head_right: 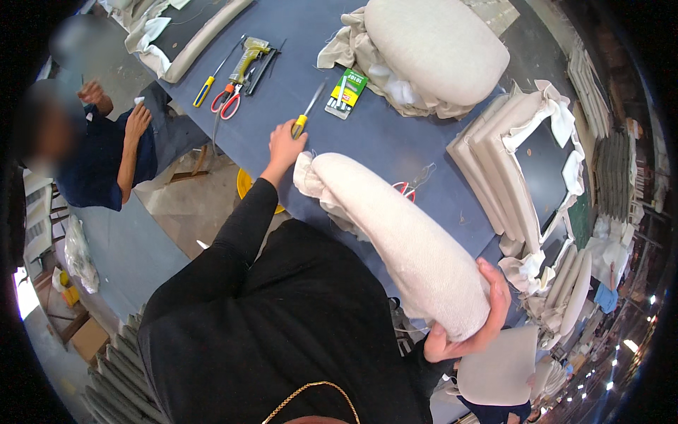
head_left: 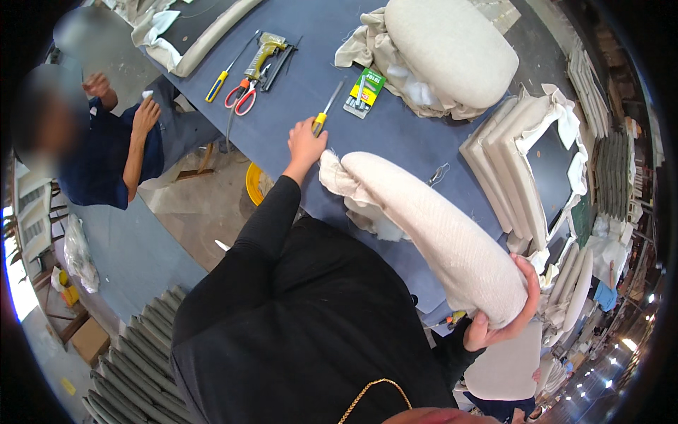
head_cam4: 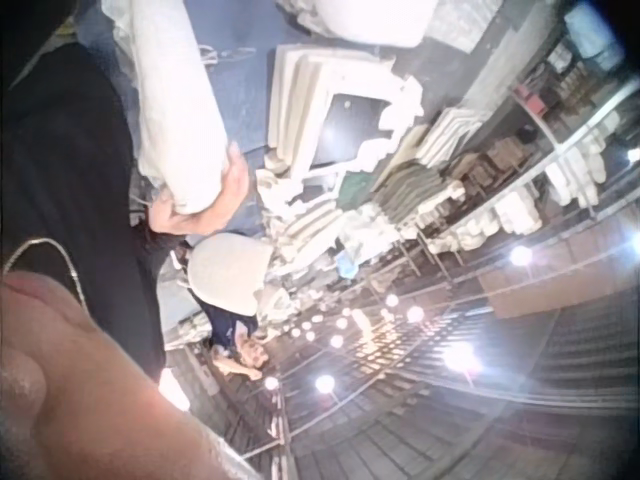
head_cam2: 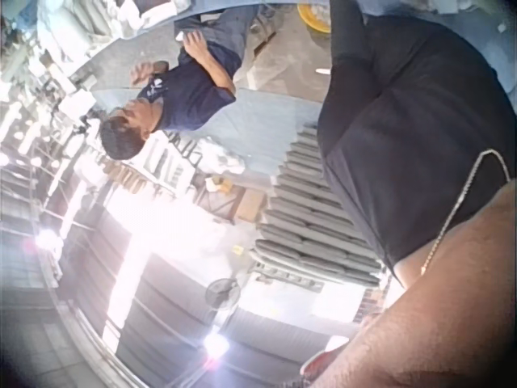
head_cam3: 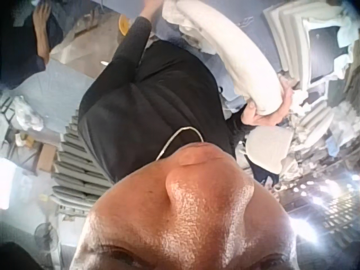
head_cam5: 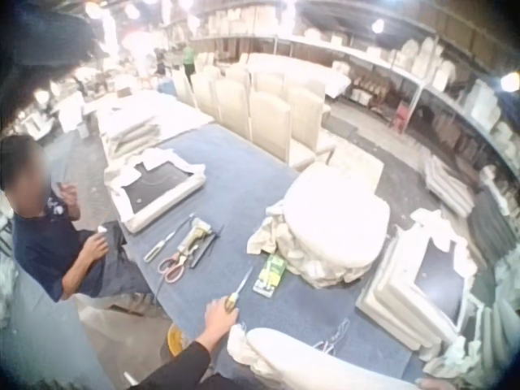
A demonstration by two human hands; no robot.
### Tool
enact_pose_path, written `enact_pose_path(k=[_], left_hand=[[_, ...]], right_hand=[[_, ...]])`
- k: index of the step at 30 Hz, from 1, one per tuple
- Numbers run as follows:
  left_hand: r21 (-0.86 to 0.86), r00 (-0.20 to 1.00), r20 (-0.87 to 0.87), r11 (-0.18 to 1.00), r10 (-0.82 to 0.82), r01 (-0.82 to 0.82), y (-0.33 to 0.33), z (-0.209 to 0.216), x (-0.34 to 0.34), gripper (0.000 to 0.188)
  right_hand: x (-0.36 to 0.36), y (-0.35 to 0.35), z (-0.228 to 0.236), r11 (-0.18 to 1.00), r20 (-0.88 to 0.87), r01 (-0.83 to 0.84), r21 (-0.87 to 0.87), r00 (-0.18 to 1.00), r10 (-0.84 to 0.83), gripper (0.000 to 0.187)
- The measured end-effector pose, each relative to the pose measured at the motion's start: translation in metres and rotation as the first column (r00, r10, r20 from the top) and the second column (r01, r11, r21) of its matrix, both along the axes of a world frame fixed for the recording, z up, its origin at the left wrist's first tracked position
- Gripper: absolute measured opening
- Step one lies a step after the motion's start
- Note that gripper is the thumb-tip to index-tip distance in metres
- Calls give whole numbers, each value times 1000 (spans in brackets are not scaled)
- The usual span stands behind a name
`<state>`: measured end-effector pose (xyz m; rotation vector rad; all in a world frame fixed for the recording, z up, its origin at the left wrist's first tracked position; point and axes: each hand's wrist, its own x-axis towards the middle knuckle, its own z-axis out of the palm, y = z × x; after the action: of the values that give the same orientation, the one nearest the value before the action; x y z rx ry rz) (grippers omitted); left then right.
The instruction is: The person walks to a workbench and begins upholstering a seat cushion. They use a screwdriver to pry and remove old fabric, then use a staple gun to attach new fabric to the cushion. The person repeatedly pulls and staples the fabric to secure it.
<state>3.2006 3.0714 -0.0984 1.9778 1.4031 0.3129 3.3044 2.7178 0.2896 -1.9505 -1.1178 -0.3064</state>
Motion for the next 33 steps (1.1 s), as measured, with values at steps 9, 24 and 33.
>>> enact_pose_path(k=[9, 24, 33], left_hand=[[385, 951, -132, 869, -281, 311, 40, 28, 120, 36], [11, 954, -149, 964, -261, 265, 8, 18, 45, 51], [-293, 881, 441, 901, -168, 319, 26, 43, 18, 35]], right_hand=[[29, 21, 0, 987, 56, -161, 4, 985, 161, 77], [14, 6, 3, 999, -129, 49, 22, 991, -46, 85], [53, 26, 17, 959, 36, 282, -24, 959, -281, 68]])
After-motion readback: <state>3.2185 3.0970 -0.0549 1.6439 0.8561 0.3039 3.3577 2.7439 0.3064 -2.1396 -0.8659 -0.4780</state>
